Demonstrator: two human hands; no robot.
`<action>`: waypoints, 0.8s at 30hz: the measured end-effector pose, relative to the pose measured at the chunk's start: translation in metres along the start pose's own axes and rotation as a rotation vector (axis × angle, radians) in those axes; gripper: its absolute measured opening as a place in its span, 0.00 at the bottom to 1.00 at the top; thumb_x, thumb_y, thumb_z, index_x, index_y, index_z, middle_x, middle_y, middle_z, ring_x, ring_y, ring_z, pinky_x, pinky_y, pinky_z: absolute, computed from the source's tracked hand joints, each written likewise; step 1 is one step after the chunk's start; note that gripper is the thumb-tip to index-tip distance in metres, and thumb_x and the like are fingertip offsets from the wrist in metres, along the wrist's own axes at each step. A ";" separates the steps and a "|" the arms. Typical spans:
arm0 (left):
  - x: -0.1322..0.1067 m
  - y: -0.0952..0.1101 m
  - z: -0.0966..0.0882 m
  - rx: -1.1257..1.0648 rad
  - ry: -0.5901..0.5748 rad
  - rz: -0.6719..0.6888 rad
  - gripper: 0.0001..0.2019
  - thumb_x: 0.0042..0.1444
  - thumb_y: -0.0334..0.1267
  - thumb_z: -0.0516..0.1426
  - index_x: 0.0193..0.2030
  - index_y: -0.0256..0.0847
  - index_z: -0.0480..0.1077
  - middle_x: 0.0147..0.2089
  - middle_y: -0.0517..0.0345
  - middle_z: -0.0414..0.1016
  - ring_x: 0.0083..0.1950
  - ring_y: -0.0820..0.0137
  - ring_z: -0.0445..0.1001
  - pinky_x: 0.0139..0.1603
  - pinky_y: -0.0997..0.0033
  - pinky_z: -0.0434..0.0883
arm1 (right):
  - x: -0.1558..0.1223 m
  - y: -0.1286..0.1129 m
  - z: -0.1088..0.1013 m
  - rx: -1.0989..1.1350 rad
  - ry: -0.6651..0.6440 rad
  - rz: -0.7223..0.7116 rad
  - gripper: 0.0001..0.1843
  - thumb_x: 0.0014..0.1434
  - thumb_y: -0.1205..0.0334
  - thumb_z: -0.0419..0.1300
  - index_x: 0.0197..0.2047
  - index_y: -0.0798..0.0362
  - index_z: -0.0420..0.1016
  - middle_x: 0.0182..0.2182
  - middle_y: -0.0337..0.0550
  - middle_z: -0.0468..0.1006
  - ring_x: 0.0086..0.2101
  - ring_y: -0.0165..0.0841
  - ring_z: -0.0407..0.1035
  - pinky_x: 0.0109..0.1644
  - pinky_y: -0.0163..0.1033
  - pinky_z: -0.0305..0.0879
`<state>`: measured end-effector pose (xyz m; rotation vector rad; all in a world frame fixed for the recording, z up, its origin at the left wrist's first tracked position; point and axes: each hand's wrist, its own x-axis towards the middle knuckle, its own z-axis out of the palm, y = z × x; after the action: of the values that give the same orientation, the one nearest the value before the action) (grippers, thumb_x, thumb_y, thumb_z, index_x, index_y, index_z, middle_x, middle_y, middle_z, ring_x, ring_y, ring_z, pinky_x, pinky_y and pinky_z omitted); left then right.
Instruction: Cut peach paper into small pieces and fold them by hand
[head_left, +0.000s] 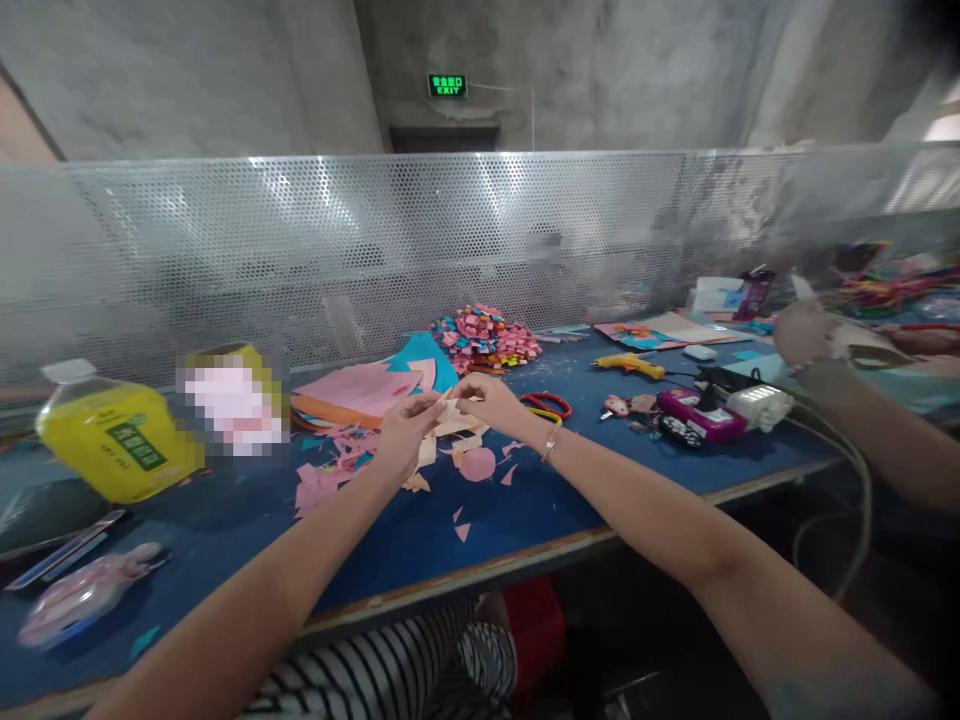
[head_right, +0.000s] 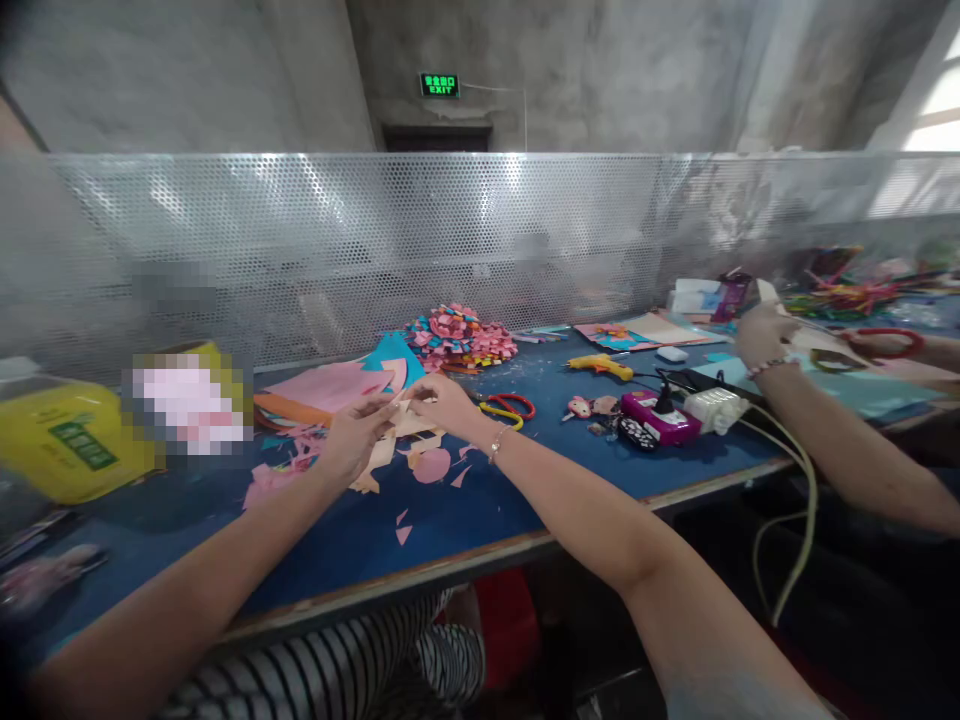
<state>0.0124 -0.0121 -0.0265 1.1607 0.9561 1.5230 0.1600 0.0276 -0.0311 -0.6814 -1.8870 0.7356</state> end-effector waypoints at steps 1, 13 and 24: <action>0.001 -0.001 0.001 0.003 -0.005 0.006 0.16 0.27 0.38 0.68 0.26 0.37 0.73 0.23 0.62 0.74 0.25 0.77 0.69 0.30 0.77 0.67 | -0.001 0.000 -0.001 -0.004 -0.002 0.001 0.06 0.48 0.70 0.54 0.32 0.56 0.70 0.32 0.40 0.71 0.32 0.27 0.66 0.38 0.34 0.65; -0.001 -0.002 -0.004 -0.058 -0.006 0.011 0.14 0.27 0.36 0.68 0.25 0.36 0.73 0.22 0.61 0.73 0.24 0.77 0.69 0.29 0.76 0.67 | -0.002 -0.005 0.000 -0.015 -0.018 -0.029 0.06 0.48 0.69 0.55 0.30 0.56 0.72 0.30 0.40 0.72 0.33 0.27 0.66 0.39 0.34 0.63; 0.004 -0.003 -0.010 -0.063 -0.005 0.004 0.14 0.27 0.36 0.68 0.25 0.35 0.73 0.22 0.61 0.71 0.24 0.77 0.68 0.27 0.76 0.66 | 0.001 -0.005 0.010 -0.017 -0.033 -0.006 0.07 0.49 0.69 0.54 0.33 0.56 0.70 0.31 0.40 0.73 0.31 0.26 0.67 0.39 0.34 0.64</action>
<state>0.0031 -0.0082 -0.0312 1.1215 0.8965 1.5425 0.1495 0.0229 -0.0306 -0.6778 -1.9270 0.7319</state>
